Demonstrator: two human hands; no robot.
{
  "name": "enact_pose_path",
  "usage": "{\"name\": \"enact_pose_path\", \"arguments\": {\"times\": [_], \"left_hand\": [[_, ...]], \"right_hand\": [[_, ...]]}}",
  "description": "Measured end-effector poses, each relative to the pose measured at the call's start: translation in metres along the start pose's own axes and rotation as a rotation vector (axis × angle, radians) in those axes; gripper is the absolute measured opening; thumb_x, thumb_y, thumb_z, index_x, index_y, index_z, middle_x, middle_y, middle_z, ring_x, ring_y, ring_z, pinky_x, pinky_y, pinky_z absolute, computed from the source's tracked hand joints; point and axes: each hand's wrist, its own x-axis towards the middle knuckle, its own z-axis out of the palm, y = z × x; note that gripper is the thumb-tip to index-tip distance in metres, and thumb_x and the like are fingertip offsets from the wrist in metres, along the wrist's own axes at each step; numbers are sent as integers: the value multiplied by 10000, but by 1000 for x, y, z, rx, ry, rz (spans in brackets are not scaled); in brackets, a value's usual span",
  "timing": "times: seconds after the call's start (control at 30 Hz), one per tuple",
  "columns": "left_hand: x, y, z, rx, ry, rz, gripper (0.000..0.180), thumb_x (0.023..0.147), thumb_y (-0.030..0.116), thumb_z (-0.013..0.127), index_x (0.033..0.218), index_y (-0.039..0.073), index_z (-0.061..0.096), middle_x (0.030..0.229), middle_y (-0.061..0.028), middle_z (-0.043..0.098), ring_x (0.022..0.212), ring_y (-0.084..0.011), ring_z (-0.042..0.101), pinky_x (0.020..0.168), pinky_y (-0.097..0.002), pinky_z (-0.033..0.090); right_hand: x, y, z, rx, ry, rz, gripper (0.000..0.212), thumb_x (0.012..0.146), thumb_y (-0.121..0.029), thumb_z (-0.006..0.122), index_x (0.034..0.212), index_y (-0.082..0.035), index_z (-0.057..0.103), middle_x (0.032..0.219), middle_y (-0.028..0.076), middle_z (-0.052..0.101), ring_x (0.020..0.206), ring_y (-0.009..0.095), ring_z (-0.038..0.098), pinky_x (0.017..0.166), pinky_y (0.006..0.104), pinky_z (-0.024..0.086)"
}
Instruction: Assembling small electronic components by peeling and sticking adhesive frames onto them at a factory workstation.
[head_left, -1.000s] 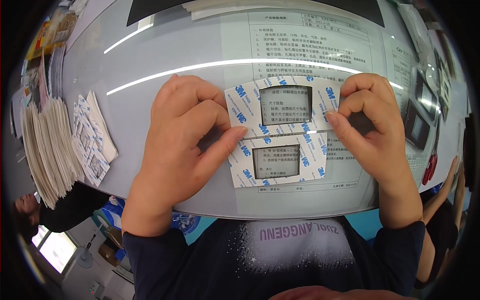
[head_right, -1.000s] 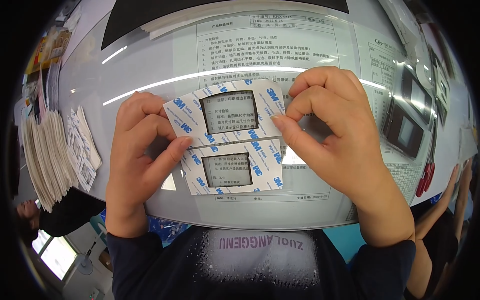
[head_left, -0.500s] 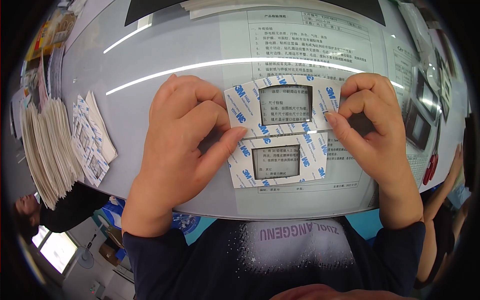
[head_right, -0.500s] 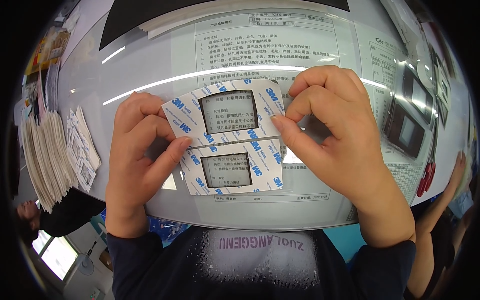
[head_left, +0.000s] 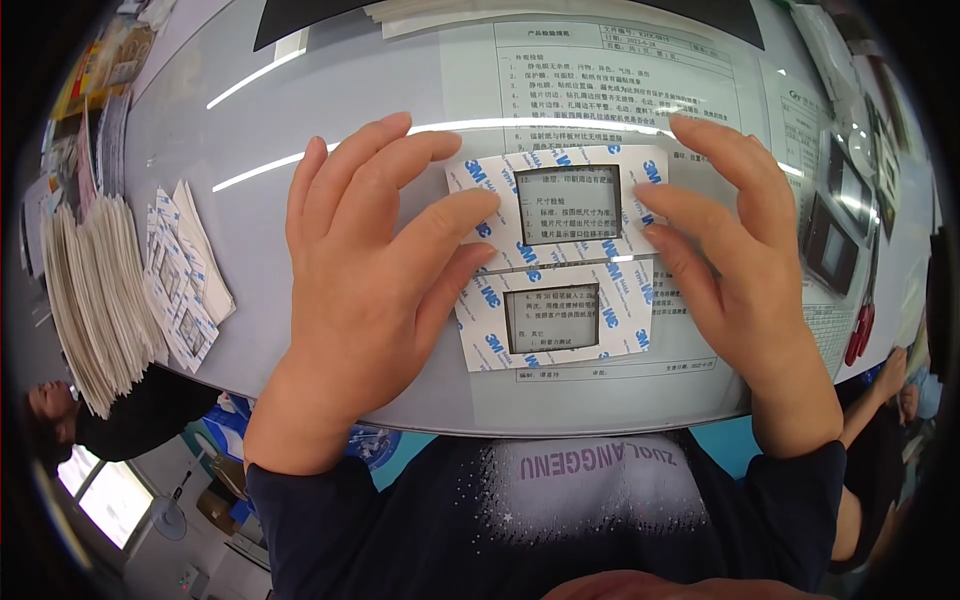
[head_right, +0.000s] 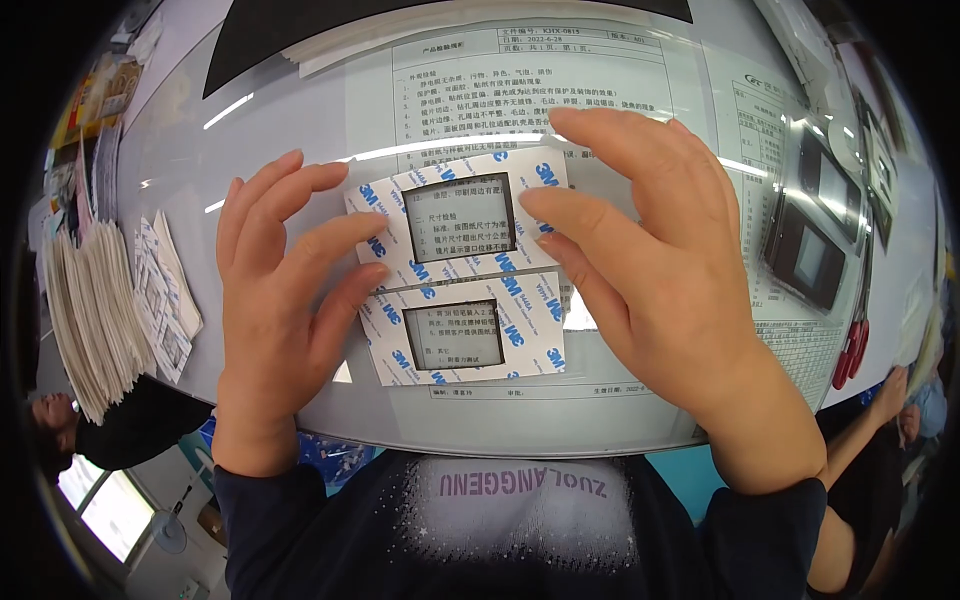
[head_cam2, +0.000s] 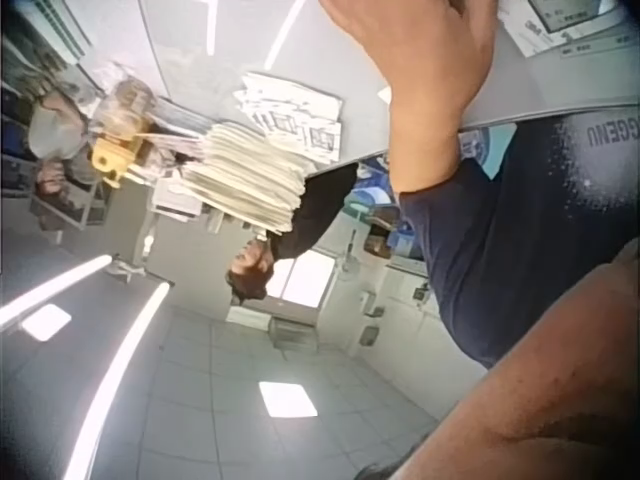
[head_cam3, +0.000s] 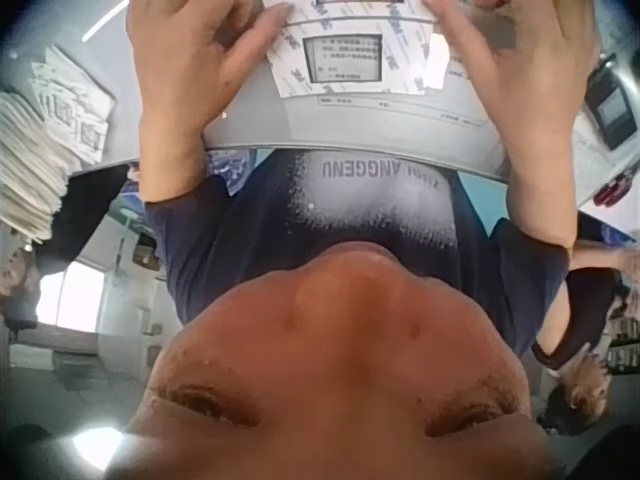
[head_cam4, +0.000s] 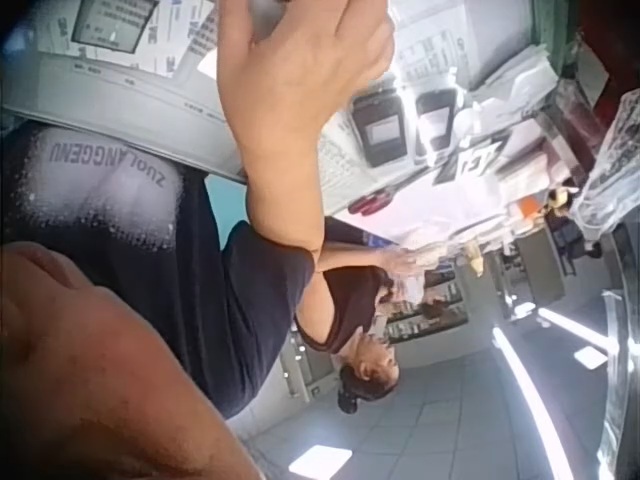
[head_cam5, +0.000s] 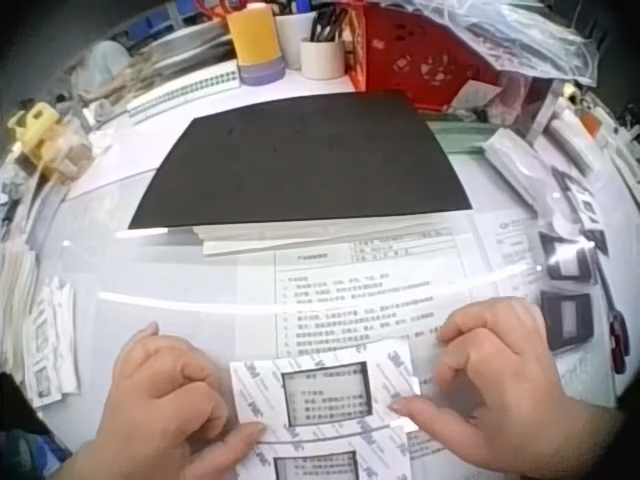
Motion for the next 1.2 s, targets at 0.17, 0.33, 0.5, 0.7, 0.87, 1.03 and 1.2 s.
{"name": "enact_pose_path", "arguments": {"times": [0.17, 0.33, 0.5, 0.7, 0.87, 1.03, 1.2], "left_hand": [[-2, 2, -4, 151, -88, -25, 444, 848, 240, 754, 1289, 245, 705, 1506, -112, 506, 1429, -370, 402, 1177, -583, 229], [-6, -4, -7, 171, -88, -55, 515, 889, 333, 715, 1390, 240, 640, 1532, -187, 459, 1451, -413, 356, 1187, -554, 225], [-12, -16, -2, 74, -33, 35, 540, 913, 376, 693, 1424, 225, 608, 1538, -243, 425, 1448, -431, 349, 1188, -522, 237], [-19, -16, 10, 46, 20, 83, 545, 925, 417, 683, 1431, 232, 602, 1547, -246, 414, 1455, -428, 344, 1191, -498, 250], [-22, -17, 16, 64, 33, 76, 531, 943, 460, 658, 1433, 262, 600, 1552, -242, 412, 1467, -419, 334, 1198, -498, 243], [-23, -21, 17, 65, 42, 54, 539, 947, 497, 642, 1438, 278, 594, 1568, -226, 402, 1479, -406, 323, 1203, -495, 236], [-13, -24, 14, -5, 32, 83, 492, 980, 394, 630, 1449, 251, 578, 1571, -202, 408, 1465, -398, 348, 1202, -472, 253]], "right_hand": [[3, -1, -3, -185, -151, 25, 488, 884, -131, 706, 1369, -141, 643, 1562, 172, 432, 1447, 400, 385, 1160, 489, 319], [1, 1, -2, -229, -136, 58, 499, 928, -216, 660, 1420, -154, 603, 1573, 175, 416, 1464, 396, 359, 1177, 490, 295], [1, -1, 4, -82, -25, 53, 476, 955, -241, 617, 1423, -156, 598, 1578, 176, 408, 1464, 392, 354, 1187, 487, 281], [5, -13, 29, -124, 26, -129, 426, 983, -300, 570, 1383, -169, 634, 1571, 202, 407, 1466, 401, 346, 1186, 513, 269], [-4, -13, 26, -280, 52, -108, 384, 1030, -368, 514, 1349, -224, 671, 1538, 159, 468, 1474, 358, 347, 1212, 511, 209], [-23, 1, 6, -433, 45, 30, 403, 1047, -389, 481, 1359, -210, 664, 1524, 128, 492, 1467, 319, 368, 1210, 516, 212], [-27, 2, -4, -298, 47, 59, 428, 1024, -386, 540, 1345, -126, 653, 1459, 165, 542, 1416, 343, 426, 1184, 505, 277]]}}
